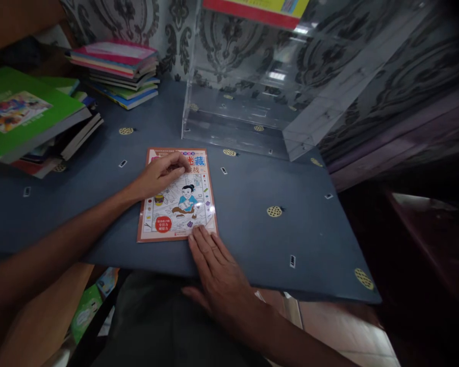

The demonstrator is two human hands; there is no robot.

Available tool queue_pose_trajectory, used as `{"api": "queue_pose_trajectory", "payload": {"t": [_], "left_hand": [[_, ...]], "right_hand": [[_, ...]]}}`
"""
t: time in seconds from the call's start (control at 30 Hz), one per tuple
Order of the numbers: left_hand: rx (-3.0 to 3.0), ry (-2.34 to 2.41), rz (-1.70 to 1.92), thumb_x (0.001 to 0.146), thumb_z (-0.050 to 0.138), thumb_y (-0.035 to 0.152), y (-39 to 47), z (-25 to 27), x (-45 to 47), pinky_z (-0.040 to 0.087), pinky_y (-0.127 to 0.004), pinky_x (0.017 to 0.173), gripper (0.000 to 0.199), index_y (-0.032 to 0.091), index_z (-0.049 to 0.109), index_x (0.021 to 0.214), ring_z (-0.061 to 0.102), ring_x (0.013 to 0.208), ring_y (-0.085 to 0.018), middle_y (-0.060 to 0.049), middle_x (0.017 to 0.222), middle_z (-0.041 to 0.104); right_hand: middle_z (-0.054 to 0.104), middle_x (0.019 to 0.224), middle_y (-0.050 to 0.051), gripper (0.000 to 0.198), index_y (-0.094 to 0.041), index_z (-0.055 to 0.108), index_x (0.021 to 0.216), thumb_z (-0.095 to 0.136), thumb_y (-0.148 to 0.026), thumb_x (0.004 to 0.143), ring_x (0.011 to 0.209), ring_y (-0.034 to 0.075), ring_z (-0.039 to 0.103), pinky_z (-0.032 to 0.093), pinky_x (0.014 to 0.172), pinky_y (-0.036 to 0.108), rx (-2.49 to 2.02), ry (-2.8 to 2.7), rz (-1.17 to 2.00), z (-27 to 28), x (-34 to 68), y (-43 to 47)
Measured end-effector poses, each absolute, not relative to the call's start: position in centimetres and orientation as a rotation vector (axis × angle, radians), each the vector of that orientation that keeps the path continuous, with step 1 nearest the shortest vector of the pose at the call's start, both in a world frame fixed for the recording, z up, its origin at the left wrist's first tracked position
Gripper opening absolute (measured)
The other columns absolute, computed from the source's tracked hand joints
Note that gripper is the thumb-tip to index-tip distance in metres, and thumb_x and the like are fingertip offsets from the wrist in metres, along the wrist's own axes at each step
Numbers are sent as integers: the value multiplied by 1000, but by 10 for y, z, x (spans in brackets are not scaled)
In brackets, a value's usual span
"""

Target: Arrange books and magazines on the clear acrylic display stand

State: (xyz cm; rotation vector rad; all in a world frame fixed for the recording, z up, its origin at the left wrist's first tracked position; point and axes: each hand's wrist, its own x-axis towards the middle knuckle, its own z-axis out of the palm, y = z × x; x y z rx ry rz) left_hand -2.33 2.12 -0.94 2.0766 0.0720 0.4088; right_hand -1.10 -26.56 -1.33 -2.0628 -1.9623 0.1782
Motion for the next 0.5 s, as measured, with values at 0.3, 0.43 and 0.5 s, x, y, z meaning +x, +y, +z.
{"api": "queue_pose_trajectory", "payload": {"t": [0.3, 0.43, 0.5], "left_hand": [[2413, -73, 448, 97, 46, 27, 15, -4, -28, 50, -36, 83, 20, 17, 62, 103, 63, 92, -21, -8, 99, 68], [2715, -349, 360, 100, 44, 28, -16, -3, -42, 47, -48, 102, 26, 15, 63, 113, 61, 116, -28, -16, 121, 68], [2758, -471, 275, 102, 43, 29, -34, -4, -52, 40, -51, 112, 32, 15, 58, 127, 56, 129, -28, -17, 135, 63]], "right_hand": [[37, 158, 21, 79, -8, 13, 161, 53, -30, 98, 147, 34, 36, 42, 113, 64, -2167, -1870, 125, -10, 2, -288], [49, 152, 17, 77, -13, 6, 162, 47, -20, 98, 141, 29, 48, 48, 109, 61, -2076, -1830, 45, -5, 8, -288], [57, 146, 13, 76, -18, 5, 163, 45, -16, 98, 136, 25, 54, 53, 107, 54, -2014, -1770, 26, -6, 14, -289]]}}
